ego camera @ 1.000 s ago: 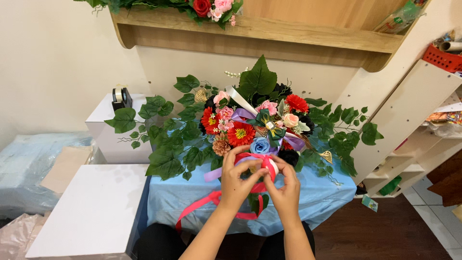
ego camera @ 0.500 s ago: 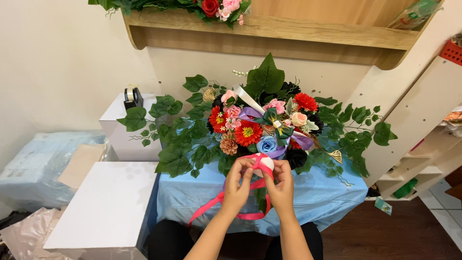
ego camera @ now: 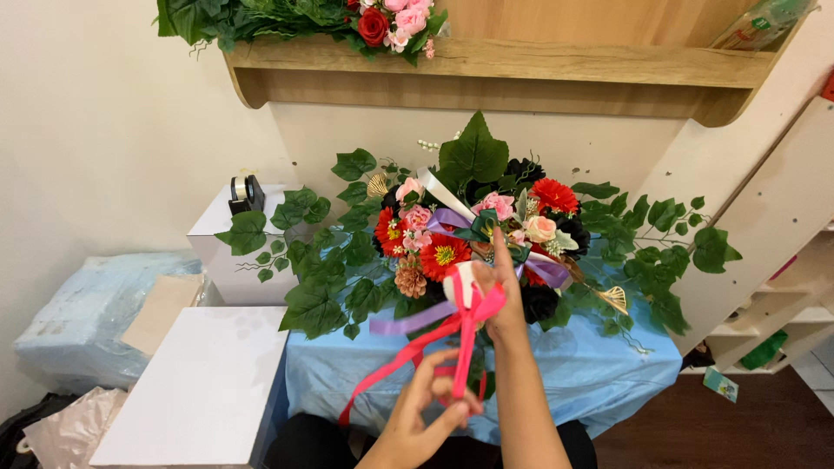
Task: The person wraps a pink ribbon around the base of a floral arrangement and secures it using adhesive tape.
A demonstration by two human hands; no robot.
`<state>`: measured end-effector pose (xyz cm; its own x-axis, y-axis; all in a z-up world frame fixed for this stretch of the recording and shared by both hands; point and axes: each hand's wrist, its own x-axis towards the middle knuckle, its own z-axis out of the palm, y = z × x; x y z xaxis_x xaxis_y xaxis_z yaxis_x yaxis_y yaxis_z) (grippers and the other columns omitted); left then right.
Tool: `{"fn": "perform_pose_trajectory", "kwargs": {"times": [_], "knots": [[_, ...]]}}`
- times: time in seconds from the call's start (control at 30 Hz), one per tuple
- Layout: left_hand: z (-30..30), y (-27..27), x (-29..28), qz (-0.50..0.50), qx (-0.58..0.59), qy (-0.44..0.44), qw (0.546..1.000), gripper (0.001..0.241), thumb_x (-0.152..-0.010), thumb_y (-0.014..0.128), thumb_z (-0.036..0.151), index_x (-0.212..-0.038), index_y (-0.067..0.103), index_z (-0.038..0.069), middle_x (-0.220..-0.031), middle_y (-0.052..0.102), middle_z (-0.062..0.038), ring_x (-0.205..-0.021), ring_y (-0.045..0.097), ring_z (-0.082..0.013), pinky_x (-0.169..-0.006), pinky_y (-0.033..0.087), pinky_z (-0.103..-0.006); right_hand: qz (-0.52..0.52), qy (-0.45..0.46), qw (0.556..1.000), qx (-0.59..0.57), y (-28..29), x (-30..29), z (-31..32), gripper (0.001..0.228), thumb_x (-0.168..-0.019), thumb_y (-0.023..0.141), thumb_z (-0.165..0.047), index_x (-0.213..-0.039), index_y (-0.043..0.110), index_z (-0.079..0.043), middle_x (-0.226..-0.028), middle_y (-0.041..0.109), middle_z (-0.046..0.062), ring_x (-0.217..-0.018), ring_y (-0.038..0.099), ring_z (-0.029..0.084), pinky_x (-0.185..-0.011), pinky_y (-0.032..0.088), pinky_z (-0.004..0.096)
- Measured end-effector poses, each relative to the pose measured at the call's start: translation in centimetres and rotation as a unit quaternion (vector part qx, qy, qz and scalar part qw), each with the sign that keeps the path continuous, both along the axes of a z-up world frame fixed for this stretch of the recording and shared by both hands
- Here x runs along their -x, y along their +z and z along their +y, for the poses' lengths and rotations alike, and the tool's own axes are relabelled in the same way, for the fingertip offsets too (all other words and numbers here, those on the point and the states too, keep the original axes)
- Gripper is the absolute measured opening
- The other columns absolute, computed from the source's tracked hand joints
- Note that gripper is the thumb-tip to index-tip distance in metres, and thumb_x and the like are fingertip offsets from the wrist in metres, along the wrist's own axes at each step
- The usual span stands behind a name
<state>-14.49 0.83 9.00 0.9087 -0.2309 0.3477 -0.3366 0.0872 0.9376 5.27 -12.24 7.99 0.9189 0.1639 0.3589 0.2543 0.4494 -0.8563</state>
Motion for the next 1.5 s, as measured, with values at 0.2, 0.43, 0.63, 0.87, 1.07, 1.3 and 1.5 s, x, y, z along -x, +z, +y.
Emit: {"fn": "perform_pose_trajectory", "kwargs": {"times": [0.2, 0.43, 0.63, 0.87, 1.07, 1.3, 1.5], "knots": [[3.8, -12.1, -2.0, 0.140, 0.078, 0.033, 0.986, 0.060, -0.092, 0.072, 0.016, -0.145, 0.046, 0.012, -0.076, 0.078, -0.008, -0.070, 0.073, -0.0152, -0.074, 0.057, -0.0264, -0.080, 0.050, 0.995, 0.026, 1.3, -1.2, 1.5, 0.091, -0.099, 0.059, -0.020, -0.167, -0.001, -0.016, -0.061, 0.042, -0.005, -0.052, 0.040, 0.003, -0.049, 0.032, 0.022], [11.1, -23.4, -4.0, 0.064, 0.157, 0.040, 0.985, 0.027, -0.089, 0.077, 0.013, -0.108, 0.073, -0.006, -0.074, 0.071, -0.011, -0.053, 0.067, -0.0191, -0.048, 0.051, -0.0266, -0.088, 0.052, 0.992, 0.069, 2.7, -2.9, 1.6, 0.096, -0.097, 0.061, -0.031, -0.166, -0.003, -0.013, -0.059, 0.047, -0.004, -0.052, 0.046, 0.006, -0.047, 0.035, 0.024], [12.8, -22.1, -1.1, 0.085, 0.195, 0.032, 0.977, 0.020, -0.073, 0.086, 0.011, -0.080, 0.078, -0.006, -0.097, 0.078, -0.036, -0.085, 0.076, -0.0367, -0.081, 0.050, -0.0314, -0.029, 0.028, 0.998, 0.058, 1.7, -4.5, -0.1, 0.093, -0.096, 0.063, -0.030, -0.167, 0.004, -0.018, -0.064, 0.054, 0.001, -0.053, 0.052, 0.008, -0.049, 0.042, 0.025], [15.6, -18.6, -1.6, -0.137, 0.496, 0.064, 0.855, 0.077, -0.104, 0.040, 0.078, -0.060, 0.070, 0.022, -0.069, 0.071, 0.000, -0.091, 0.064, -0.0255, -0.112, 0.023, -0.0559, 0.054, -0.145, 0.977, 0.146, 3.0, -2.6, -4.3, 0.072, -0.093, 0.054, -0.041, -0.159, 0.028, -0.028, -0.172, 0.015, 0.013, -0.138, 0.046, 0.030, -0.099, 0.052, 0.039], [18.6, -22.6, -1.7, -0.143, 0.624, 0.130, 0.757, 0.071, -0.109, 0.050, 0.073, -0.049, 0.050, 0.034, -0.055, 0.050, 0.024, -0.082, 0.055, 0.0044, -0.116, 0.025, -0.0286, 0.006, -0.182, 0.983, 0.039, 1.5, -2.5, -7.6, 0.048, -0.101, 0.055, -0.030, -0.147, 0.054, -0.017, -0.127, 0.063, 0.002, -0.087, 0.061, 0.009, -0.067, 0.053, 0.024], [21.9, -32.2, -3.0, 0.089, 0.575, 0.224, 0.782, 0.082, -0.109, 0.041, 0.075, -0.109, 0.068, -0.003, -0.098, 0.070, -0.028, -0.094, 0.065, -0.0506, -0.090, 0.047, -0.0666, 0.000, -0.180, 0.982, 0.052, 0.9, -0.3, -8.7, 0.038, -0.101, 0.056, -0.040, -0.119, 0.071, -0.010, -0.104, 0.070, 0.003, -0.082, 0.063, 0.011, -0.059, 0.047, 0.023], [8.8, -11.5, -1.6, -0.070, -0.220, 0.329, 0.916, 0.028, -0.078, 0.085, 0.035, -0.073, 0.067, 0.014, -0.077, 0.066, 0.004, -0.074, 0.061, -0.0126, -0.071, 0.047, -0.0261, -0.035, -0.154, 0.973, 0.170, 0.2, 1.9, -7.6, 0.042, -0.098, 0.056, -0.042, -0.118, 0.073, -0.009, -0.105, 0.069, 0.003, -0.082, 0.057, 0.011, -0.066, 0.041, 0.024]]}}
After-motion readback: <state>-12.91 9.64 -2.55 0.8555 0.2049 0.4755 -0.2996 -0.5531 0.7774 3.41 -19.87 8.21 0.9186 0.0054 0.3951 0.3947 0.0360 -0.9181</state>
